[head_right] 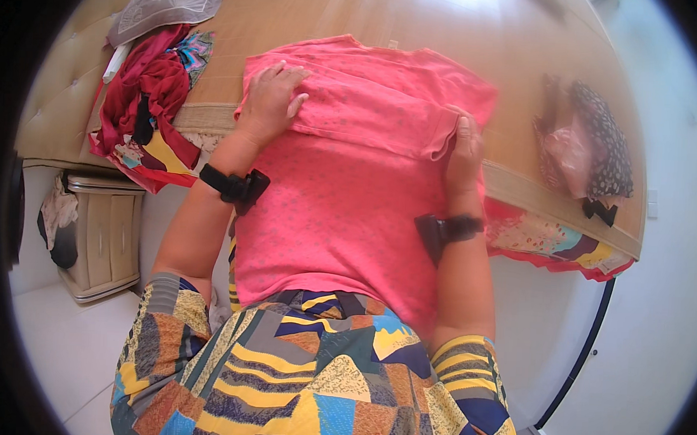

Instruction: Folding a patterned shirt and a pink shirt on a bed.

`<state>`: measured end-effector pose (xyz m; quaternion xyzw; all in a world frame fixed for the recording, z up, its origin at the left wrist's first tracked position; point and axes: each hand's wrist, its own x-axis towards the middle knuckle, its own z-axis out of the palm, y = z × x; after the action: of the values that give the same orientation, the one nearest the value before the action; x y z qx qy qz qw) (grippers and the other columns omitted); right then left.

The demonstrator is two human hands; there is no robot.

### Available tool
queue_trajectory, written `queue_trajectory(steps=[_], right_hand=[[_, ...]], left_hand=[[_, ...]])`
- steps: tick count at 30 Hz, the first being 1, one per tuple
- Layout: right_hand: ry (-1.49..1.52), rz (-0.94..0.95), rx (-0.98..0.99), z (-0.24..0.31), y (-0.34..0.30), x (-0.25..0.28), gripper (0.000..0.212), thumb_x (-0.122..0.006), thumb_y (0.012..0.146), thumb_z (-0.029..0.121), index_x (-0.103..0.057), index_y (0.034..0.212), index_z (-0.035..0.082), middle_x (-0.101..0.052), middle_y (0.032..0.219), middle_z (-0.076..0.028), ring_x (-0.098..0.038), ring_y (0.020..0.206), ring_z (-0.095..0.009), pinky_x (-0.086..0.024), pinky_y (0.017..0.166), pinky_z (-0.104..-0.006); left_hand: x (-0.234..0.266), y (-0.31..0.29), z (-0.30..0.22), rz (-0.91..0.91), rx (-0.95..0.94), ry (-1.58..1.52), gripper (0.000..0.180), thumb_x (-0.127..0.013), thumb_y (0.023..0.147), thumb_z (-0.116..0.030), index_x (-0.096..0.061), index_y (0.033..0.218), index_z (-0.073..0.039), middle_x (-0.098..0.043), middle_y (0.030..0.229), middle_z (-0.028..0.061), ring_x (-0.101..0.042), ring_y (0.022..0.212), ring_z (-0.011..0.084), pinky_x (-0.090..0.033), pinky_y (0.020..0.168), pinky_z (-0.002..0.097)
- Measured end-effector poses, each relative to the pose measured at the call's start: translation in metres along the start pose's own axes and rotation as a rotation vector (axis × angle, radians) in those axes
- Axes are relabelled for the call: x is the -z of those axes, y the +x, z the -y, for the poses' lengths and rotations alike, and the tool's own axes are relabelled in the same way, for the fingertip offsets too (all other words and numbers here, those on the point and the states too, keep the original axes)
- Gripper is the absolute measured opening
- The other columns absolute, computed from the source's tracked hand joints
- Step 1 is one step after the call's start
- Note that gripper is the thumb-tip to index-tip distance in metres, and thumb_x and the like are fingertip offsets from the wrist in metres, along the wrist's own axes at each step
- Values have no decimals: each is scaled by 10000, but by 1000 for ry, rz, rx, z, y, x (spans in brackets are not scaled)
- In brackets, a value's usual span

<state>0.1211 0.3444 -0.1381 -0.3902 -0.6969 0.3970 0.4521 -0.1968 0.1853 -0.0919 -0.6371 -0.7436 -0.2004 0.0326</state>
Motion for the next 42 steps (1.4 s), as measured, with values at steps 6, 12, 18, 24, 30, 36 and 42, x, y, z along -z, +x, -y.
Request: queue_trajectory(steps=[6,12,18,24,30,36,42], right_hand=[[198,55,-53,49,-3,-8,322,-574,971,203,-594,1192,-31,-690,1056,-117,-613,1027,-174,-463,903,-289],[-137,17,4,38,4,-7,213,-655,917,129,-663,1115,50,-710,966,-91,-656,872,-162,-503,804,-303],[-317,-137,124,78,59,32,165,-642,934,69,-650,1092,22,-683,965,-18,-627,905,-98,-499,811,-241],[-920,-116,268,31,90,75,446,-658,917,246,-552,1269,-6,-634,1209,-181,-619,1091,-289,-482,941,-369],[-884,81,443,73,51,7,545,-567,960,345,-450,1413,67,-419,1477,-176,-342,1402,-324,-225,1165,-460],[-1113,379,307,19,25,-8,592,-421,989,493,-378,1492,184,-322,1566,-76,-251,1461,-278,-132,1184,-519],[-1087,353,320,10,23,-9,587,-418,989,489,-377,1494,192,-318,1569,-71,-258,1459,-265,-134,1188,-504]], left_hand=[[16,3,13,91,108,259,425,-668,868,-229,-579,1268,-114,-575,1327,103,-477,1284,338,-351,1081,472],[7,-2,45,-41,208,97,417,-684,855,-225,-609,1245,-97,-598,1269,110,-542,1164,317,-454,977,427],[29,4,29,-195,155,-124,396,-671,875,-192,-603,1234,-39,-609,1256,165,-555,1171,343,-426,1017,409],[9,-1,12,-153,-29,-85,455,-655,898,-246,-560,1315,-90,-545,1368,153,-478,1286,361,-360,1093,453],[9,-13,1,-10,-37,75,546,-583,928,-415,-493,1411,-175,-383,1528,82,-274,1441,349,-198,1147,599],[-13,-19,10,232,69,167,627,-447,962,-544,-352,1505,-245,-239,1603,10,-103,1499,306,-99,1156,631],[-13,-20,10,268,108,189,664,-420,966,-568,-269,1540,-269,-181,1622,-12,-69,1504,302,-60,1169,602]])
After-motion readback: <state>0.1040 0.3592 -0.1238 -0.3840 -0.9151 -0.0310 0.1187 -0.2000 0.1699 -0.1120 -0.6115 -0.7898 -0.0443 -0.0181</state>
